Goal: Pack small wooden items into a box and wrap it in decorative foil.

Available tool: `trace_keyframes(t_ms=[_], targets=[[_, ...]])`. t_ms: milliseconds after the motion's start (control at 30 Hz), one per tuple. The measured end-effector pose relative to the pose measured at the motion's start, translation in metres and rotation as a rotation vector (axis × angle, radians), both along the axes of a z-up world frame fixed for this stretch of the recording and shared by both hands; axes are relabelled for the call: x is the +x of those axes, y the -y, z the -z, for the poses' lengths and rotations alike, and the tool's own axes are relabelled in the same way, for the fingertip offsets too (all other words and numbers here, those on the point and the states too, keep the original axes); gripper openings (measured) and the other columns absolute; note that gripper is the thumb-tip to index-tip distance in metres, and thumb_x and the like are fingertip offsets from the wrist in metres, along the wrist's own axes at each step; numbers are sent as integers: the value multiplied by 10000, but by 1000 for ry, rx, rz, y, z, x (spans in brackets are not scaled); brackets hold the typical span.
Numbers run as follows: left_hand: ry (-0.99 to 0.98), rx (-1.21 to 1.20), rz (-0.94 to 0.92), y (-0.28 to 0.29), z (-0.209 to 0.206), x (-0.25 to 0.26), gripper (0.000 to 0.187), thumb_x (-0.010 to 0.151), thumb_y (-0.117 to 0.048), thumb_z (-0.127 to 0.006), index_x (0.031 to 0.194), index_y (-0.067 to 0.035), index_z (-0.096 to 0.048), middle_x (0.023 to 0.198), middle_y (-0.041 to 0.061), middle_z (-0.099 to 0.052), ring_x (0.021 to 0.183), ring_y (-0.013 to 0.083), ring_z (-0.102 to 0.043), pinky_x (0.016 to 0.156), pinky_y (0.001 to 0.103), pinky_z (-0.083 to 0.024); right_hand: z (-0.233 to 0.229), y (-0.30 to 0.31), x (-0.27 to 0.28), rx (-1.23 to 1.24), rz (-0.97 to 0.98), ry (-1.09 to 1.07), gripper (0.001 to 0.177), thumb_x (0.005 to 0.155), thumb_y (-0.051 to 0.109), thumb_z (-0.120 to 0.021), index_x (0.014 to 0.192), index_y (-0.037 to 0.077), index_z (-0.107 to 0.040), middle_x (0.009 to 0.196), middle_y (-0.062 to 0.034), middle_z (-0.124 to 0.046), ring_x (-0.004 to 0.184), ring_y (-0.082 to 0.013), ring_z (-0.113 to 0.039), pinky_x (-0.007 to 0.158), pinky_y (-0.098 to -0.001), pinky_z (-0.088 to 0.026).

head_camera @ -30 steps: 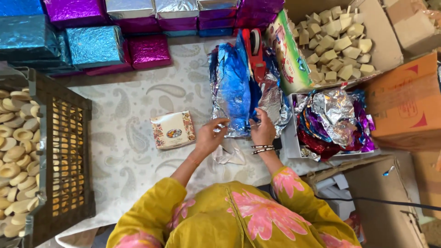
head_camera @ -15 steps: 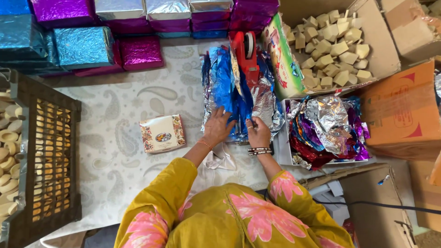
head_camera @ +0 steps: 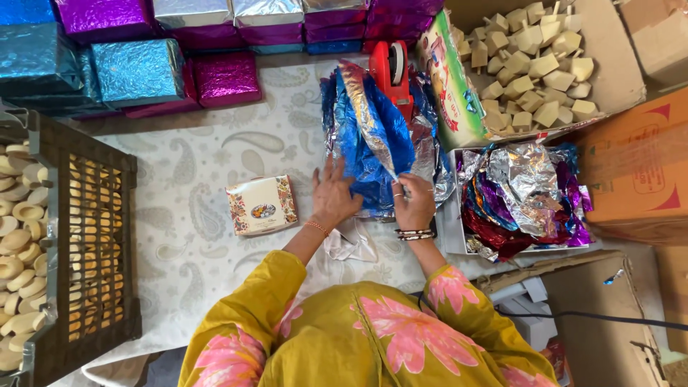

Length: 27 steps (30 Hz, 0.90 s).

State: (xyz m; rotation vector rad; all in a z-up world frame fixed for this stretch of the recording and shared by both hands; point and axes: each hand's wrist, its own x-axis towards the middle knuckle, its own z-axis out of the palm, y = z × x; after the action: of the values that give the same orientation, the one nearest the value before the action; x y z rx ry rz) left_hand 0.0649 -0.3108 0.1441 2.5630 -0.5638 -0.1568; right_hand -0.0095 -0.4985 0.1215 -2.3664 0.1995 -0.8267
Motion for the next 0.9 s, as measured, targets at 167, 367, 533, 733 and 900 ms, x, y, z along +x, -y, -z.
trace_keyframes(t_ms=[167, 367, 533, 733, 900], targets=[[308, -172, 320, 18, 55, 20, 347, 783, -131, -619, 1096, -121, -769, 1382, 98, -626, 1458, 300, -469, 1260, 548, -268, -10, -17, 1, -95, -43, -44, 128, 867, 102, -749, 982, 65, -707, 1097, -99, -744, 1045, -317, -662, 924, -408, -515], [250, 231, 390, 39, 53, 62, 338, 908, -216, -597, 1229, -128, -661, 1285, 110, -648, 1153, 297, -651, 1181, 567, -318, -7, -12, 7, -73, -1, -93, 106, 891, 142, -761, 960, 79, -712, 1014, -96, -732, 976, -317, -654, 855, -422, -512], [339, 267, 245, 63, 98, 94, 494, 815, -203, -612, 1304, -140, -587, 1279, 155, -631, 947, 305, -711, 919, 604, -390, -2, 0, -2, -57, 44, -162, 92, 900, 160, -752, 948, 87, -725, 965, -92, -727, 941, -303, -652, 819, -415, -511], [35, 349, 214, 59, 109, 108, 495, 903, -274, -657, 1373, -173, -542, 1286, 80, -680, 1086, 283, -708, 1012, 575, -447, 9, 18, -4, 14, 109, -213, 114, 917, 184, -738, 959, 79, -728, 938, -100, -717, 809, -271, -663, 741, -388, -523], [-299, 119, -6, 52, 108, 126, 934, 920, -438, -638, 1634, -139, -115, 1191, 190, -705, 1042, 369, -699, 933, 509, -523, 5, 29, -4, 216, 198, -316, 171, 953, 235, -722, 985, 67, -727, 930, -103, -738, 766, -238, -705, 701, -355, -537]])
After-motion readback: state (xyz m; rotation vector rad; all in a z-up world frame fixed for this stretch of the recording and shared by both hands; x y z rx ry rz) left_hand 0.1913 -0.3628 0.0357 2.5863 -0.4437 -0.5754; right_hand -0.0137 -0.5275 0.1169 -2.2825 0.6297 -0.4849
